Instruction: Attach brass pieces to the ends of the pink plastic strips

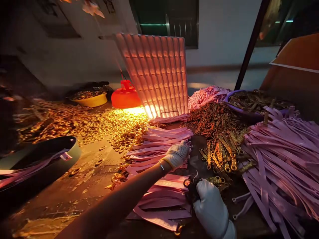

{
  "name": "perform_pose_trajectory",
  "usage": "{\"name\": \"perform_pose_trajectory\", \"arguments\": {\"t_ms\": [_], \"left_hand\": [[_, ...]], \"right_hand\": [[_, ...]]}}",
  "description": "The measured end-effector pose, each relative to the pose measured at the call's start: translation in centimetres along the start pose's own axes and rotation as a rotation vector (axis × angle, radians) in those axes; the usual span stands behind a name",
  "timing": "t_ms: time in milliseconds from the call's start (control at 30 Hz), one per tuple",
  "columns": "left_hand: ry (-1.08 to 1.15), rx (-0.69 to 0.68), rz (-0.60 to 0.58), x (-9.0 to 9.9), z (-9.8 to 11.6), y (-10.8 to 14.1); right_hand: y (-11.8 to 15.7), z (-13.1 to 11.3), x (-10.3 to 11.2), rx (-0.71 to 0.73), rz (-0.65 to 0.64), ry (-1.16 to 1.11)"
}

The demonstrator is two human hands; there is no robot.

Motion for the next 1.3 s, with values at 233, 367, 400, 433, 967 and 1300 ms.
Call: {"name": "perform_pose_trajectory", "arguments": {"t_ms": [233, 367, 400, 433, 967, 1300], "left_hand": [[-0.067, -0.129, 0.084, 0.8, -1.3, 2.2], [-0.053, -0.214, 0.152, 0.9, -2.9, 2.6], [-0.036, -0.216, 0.18, 1.1, -3.4, 2.5], [-0.015, -0.208, 0.211, 1.4, -4.1, 2.4], [-0.171, -0.128, 0.228, 4.0, -16.7, 10.2], [-0.007, -0.185, -0.035, -1.7, -14.1, 14.6]], "right_hand": [[-0.5, -0.8, 0.9, -0.047, -0.013, 0.025], [-1.7, -1.7, 0.9, -0.037, -0.035, 0.012], [-2.1, -1.8, 0.8, -0.041, -0.04, 0.018], [-2.5, -1.8, 0.8, -0.046, -0.045, 0.024], [-11.0, -6.7, -4.8, 0.304, -0.355, -0.003], [-5.1, -7.5, -5.7, 0.361, -0.35, 0.359]]}}
Point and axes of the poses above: each hand's wrist, its own y-axis away from the middle knuckle, its own x-axis out of the back of the hand, z = x × y, the point moved 5 cm from there along -y, towards the middle knuckle, and after that the axes turned 5 degrees about z, right-handed, at the moved point
